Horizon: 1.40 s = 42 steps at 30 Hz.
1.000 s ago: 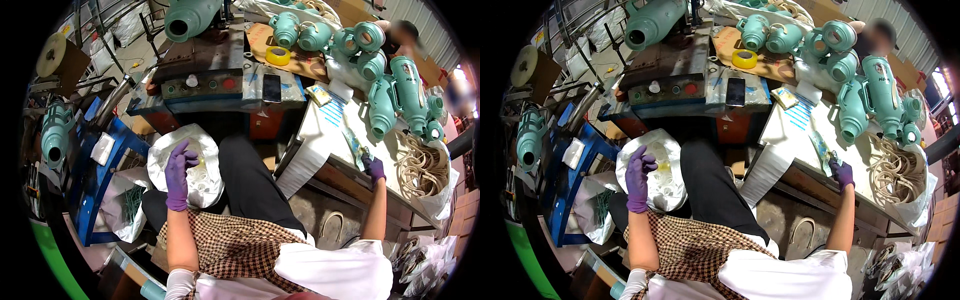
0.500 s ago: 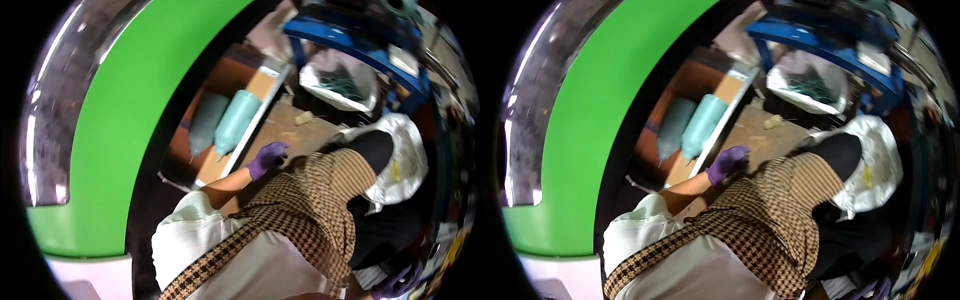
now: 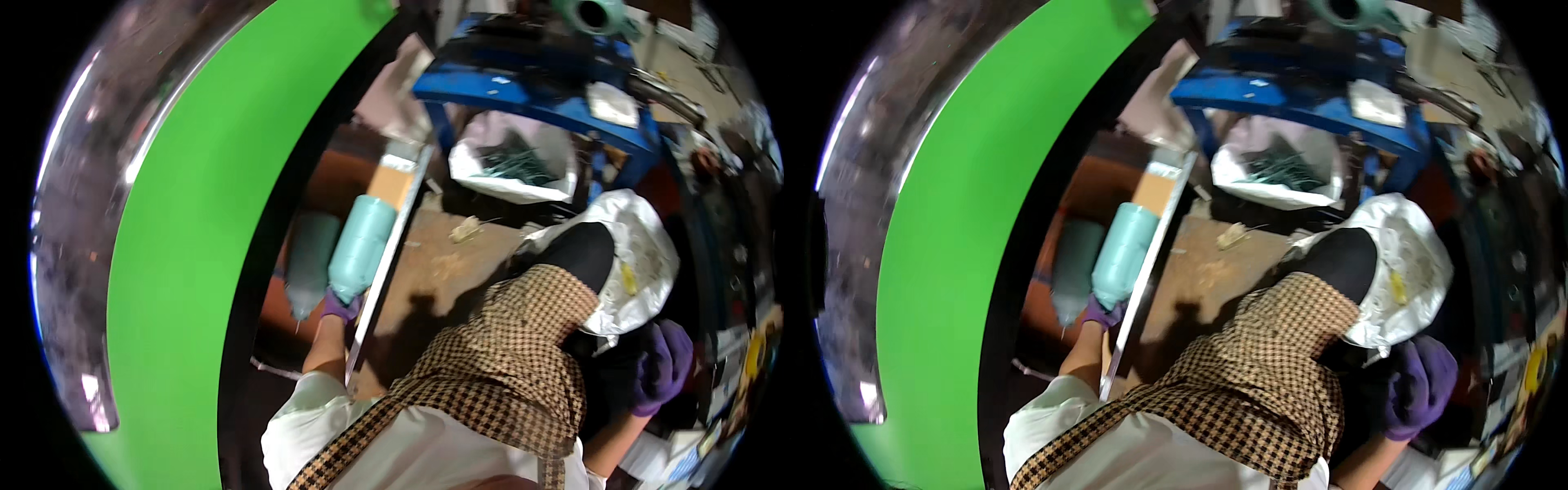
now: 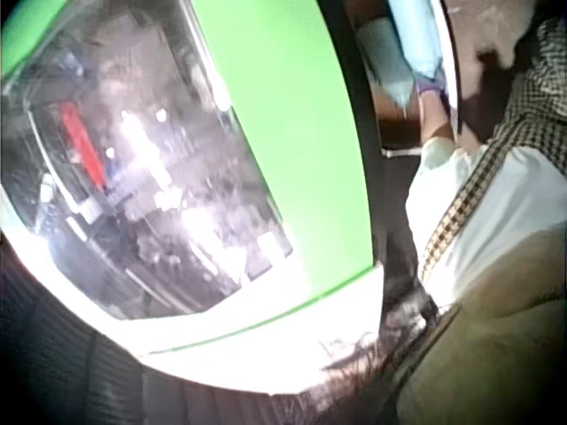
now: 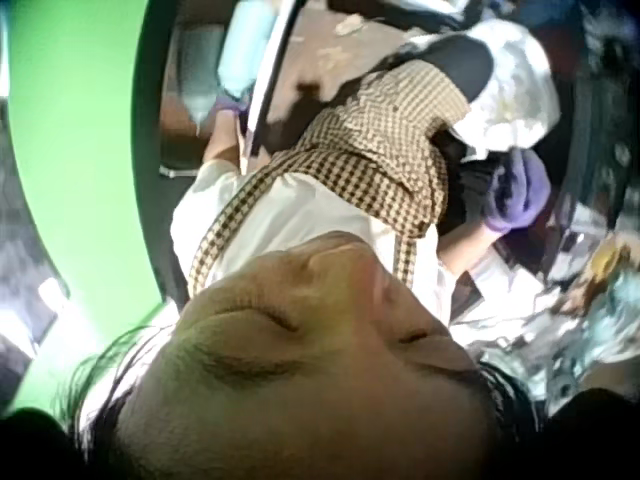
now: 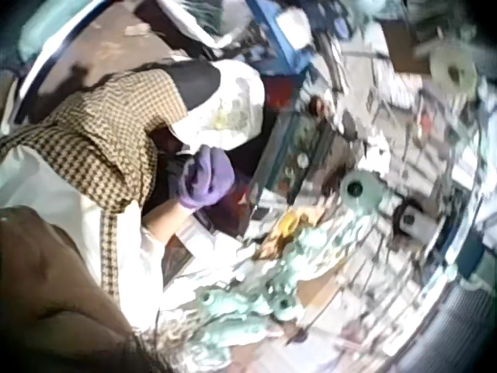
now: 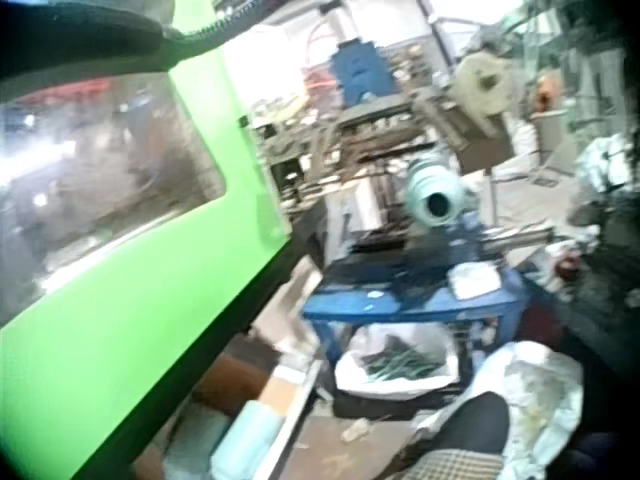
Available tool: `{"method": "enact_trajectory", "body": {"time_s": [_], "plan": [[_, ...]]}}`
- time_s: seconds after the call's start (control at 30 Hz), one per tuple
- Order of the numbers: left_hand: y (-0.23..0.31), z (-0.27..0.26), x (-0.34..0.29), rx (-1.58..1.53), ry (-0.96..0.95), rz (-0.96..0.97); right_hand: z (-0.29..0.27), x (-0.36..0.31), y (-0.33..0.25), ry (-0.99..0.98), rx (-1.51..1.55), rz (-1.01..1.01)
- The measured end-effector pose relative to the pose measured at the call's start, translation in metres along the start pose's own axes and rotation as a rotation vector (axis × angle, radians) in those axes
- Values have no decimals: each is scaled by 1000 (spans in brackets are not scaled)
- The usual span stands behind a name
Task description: The person assembles light green plastic sprayers by inserting a white plastic ring into the neck of the sprayer body, then attaching a beige handle. The person repeats this process for multiple units, placing the finished sprayers on a nearby table.
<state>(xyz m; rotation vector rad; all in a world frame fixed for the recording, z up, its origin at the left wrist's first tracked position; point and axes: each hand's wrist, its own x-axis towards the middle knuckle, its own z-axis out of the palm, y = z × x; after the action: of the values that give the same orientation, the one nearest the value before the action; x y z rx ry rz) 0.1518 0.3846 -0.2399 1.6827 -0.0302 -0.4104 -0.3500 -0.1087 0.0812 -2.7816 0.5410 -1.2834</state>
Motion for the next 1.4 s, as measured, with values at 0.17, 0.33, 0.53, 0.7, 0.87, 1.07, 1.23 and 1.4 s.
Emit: {"method": "enact_trajectory", "body": {"time_s": [0.17,0.33,0.53,0.7,0.87,1.07,1.23,1.4], "plan": [[90,62,24,287,723,136,0,16,-9,43,149,117],[313,152,-72,825,-179,1267,40,41,-36,-31,469,252],[358,309,-151,670,-1190,1363,106,64,-79,-638,972,435],[325,366,-150,397,-1146,1152,135,43,-65,-351,1095,591],[314,375,-158,631,-832,1204,131,28,-64,-312,939,659],[309,374,-152,508,-817,1346,112,19,-76,-95,539,53],[306,390,-173,535,-840,1429,131,-2,-78,-248,309,44],[297,397,-188,596,-870,1577,138,-25,-75,-331,261,86]]}}
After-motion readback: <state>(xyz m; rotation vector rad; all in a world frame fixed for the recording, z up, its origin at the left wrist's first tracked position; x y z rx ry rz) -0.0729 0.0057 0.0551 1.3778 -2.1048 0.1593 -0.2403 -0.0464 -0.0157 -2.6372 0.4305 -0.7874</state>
